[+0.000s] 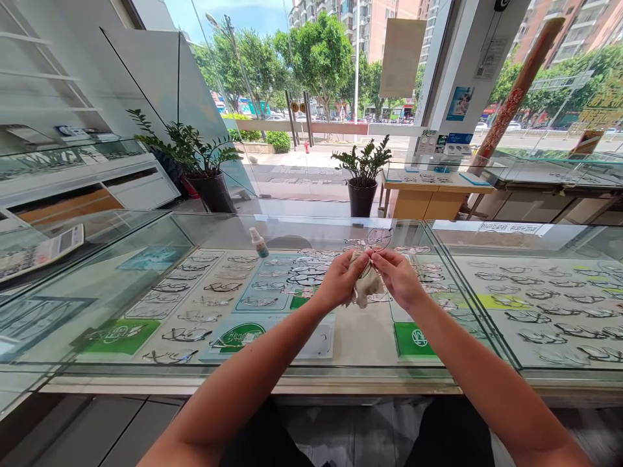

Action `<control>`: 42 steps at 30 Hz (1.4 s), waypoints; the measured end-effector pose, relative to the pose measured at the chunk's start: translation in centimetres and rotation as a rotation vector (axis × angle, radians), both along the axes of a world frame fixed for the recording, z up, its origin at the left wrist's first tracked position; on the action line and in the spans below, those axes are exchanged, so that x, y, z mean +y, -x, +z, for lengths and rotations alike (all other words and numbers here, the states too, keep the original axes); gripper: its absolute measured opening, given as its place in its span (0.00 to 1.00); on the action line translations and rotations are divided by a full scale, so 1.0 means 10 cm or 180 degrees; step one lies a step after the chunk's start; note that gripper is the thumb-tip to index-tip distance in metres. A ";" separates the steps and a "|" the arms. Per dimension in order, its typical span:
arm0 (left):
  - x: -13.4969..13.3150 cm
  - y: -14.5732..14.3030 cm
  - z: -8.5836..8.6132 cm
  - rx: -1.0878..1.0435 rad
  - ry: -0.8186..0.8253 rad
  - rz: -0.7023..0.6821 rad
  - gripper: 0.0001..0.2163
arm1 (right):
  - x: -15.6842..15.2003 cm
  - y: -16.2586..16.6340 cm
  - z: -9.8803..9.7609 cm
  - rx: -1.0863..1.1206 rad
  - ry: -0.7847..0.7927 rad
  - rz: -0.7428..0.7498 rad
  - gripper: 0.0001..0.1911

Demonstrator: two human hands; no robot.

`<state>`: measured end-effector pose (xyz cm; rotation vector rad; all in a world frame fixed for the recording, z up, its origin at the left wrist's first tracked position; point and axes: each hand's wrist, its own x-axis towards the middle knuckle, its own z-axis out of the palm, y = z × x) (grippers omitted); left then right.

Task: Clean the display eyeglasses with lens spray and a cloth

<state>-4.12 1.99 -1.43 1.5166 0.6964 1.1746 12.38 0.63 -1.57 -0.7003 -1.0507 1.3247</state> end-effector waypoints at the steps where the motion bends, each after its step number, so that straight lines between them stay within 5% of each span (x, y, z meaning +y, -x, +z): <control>1: 0.00 0.00 0.00 -0.0018 0.0043 0.0008 0.26 | 0.00 -0.01 0.00 -0.0054 -0.0045 -0.0017 0.14; 6: 0.03 0.01 0.00 -0.0091 0.0367 -0.0166 0.28 | 0.02 -0.09 0.02 -0.0203 -0.0151 -0.0108 0.13; 15: 0.25 0.14 0.02 -0.0582 0.0507 0.0270 0.29 | 0.05 -0.23 0.13 -0.0344 -0.0442 -0.0504 0.15; 25: 0.14 0.16 0.09 -0.0365 0.0098 0.0036 0.25 | -0.03 -0.21 0.16 -0.1606 -0.0849 0.0028 0.16; 35: 0.06 0.14 0.17 -0.0381 0.0153 -0.0464 0.22 | 0.02 -0.22 0.05 -0.1111 -0.0448 0.0292 0.17; 42: 0.00 0.10 0.18 -0.0495 0.0301 -0.0355 0.20 | 0.00 -0.15 -0.02 -0.0902 -0.0192 0.0534 0.18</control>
